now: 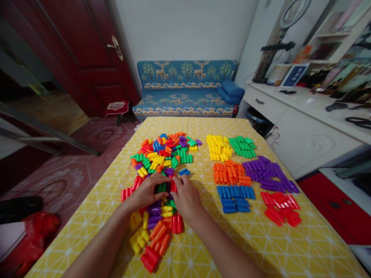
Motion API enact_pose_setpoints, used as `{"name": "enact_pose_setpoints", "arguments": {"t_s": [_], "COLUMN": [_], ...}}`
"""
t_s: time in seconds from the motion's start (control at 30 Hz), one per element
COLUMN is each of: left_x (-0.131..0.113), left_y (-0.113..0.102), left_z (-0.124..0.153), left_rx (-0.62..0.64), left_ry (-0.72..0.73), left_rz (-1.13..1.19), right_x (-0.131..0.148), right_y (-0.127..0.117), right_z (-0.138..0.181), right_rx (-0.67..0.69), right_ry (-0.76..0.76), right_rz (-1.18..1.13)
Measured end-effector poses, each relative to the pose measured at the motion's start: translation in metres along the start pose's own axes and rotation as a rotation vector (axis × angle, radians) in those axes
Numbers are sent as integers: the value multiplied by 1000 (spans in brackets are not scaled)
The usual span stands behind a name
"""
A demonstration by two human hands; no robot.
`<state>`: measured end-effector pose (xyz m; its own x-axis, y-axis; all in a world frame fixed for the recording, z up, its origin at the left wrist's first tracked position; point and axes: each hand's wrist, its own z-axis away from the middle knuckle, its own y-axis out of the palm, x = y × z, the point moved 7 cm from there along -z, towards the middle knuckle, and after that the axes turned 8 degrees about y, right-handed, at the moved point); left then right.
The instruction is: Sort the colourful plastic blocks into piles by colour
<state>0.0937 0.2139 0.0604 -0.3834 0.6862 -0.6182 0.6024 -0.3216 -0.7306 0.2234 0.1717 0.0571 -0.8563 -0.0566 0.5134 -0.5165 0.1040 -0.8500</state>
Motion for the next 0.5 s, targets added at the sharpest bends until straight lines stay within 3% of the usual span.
{"name": "enact_pose_setpoints", "arguments": {"t_s": [0.17, 0.3, 0.4, 0.5], "left_x": [4, 8, 9, 10], "left_y": [-1, -1, -1, -1], "left_z": [0, 0, 0, 1], "left_rx": [-1, -1, 8, 17], "left_ry": [11, 2, 0, 3], "left_rz": [52, 72, 77, 72], "right_x": [7, -4, -31, -86], "right_y": [0, -14, -39, -76], "right_z": [-10, -5, 6, 24], "right_rx": [48, 27, -63, -229], "right_ry": [-4, 7, 12, 125], "right_rz": [163, -54, -258, -278]}}
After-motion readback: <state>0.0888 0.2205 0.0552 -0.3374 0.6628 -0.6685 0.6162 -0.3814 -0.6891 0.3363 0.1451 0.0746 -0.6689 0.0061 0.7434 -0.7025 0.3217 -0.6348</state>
